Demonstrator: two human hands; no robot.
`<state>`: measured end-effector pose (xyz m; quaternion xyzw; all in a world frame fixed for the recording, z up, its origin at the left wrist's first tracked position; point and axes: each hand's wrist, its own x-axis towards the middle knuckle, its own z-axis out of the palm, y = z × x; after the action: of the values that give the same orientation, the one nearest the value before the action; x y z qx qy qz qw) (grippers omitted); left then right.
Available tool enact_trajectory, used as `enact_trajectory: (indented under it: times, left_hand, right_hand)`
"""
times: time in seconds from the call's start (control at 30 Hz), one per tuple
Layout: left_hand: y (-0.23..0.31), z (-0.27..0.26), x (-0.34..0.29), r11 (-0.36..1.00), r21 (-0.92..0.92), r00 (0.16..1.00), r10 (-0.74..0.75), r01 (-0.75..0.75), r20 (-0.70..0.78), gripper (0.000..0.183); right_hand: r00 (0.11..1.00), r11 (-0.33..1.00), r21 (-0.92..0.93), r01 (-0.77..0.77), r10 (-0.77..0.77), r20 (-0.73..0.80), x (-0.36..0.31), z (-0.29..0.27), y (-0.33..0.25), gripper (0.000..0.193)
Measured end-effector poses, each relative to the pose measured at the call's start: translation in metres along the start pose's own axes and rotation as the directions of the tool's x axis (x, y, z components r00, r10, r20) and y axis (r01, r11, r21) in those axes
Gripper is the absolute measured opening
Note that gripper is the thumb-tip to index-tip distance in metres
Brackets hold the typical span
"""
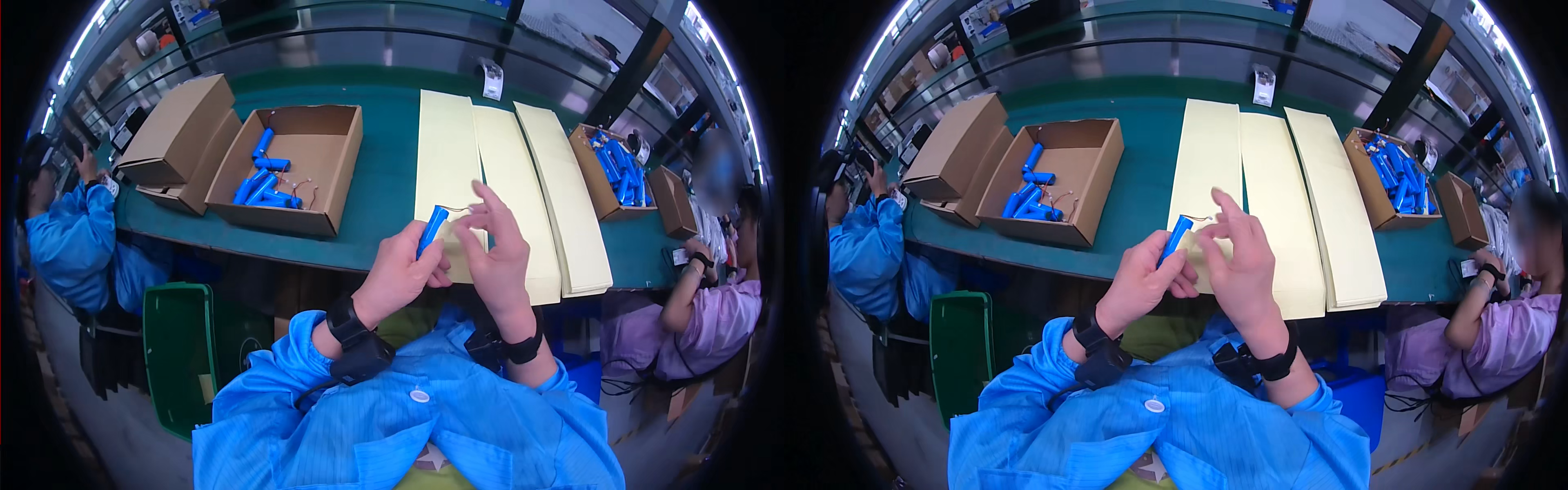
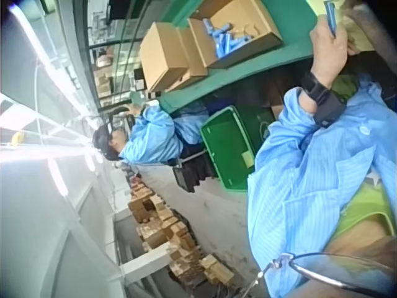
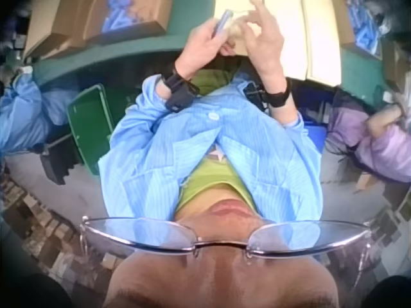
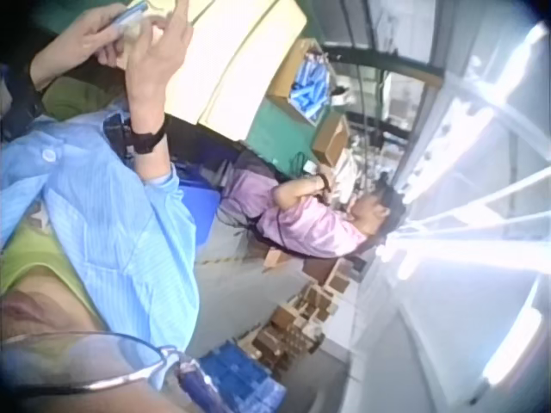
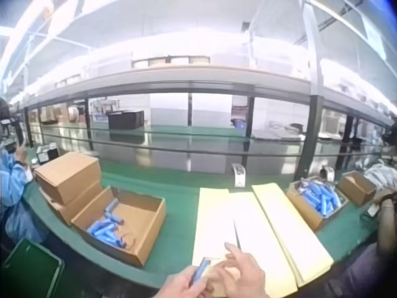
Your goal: Wrapping blue cylindrical batteries with yellow adhesive tape on an assembly line.
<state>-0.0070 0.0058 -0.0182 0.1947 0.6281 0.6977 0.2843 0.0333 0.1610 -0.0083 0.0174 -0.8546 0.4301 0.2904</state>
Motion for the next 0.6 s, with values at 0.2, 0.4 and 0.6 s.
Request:
enact_trajectory:
  times: [0.2, 0.4, 0.6]
  left_hand:
    - [0.010, 0.006, -0.005, 0.983, 0.033, 0.982, 0.181, -0.180, -0.046, 0.023]
    - [0.022, 0.019, -0.008, 0.986, -0.163, 0.950, 0.087, -0.039, 0.300, 0.027]
    - [0.012, 0.024, -0.006, 0.682, -0.607, 0.723, 0.165, 0.407, 0.670, 0.035]
  right_hand:
    - [0.921, 0.747, 0.539, -0.388, 0.294, 0.256, 0.002, -0.026, 0.002, 0.038]
    - [0.827, 0.140, 0.823, -0.550, 0.228, 0.514, -0.011, -0.008, -0.008, 0.030]
    - [0.856, -0.106, 0.859, -0.501, -0.208, 0.473, -0.018, -0.009, 0.000, 0.037]
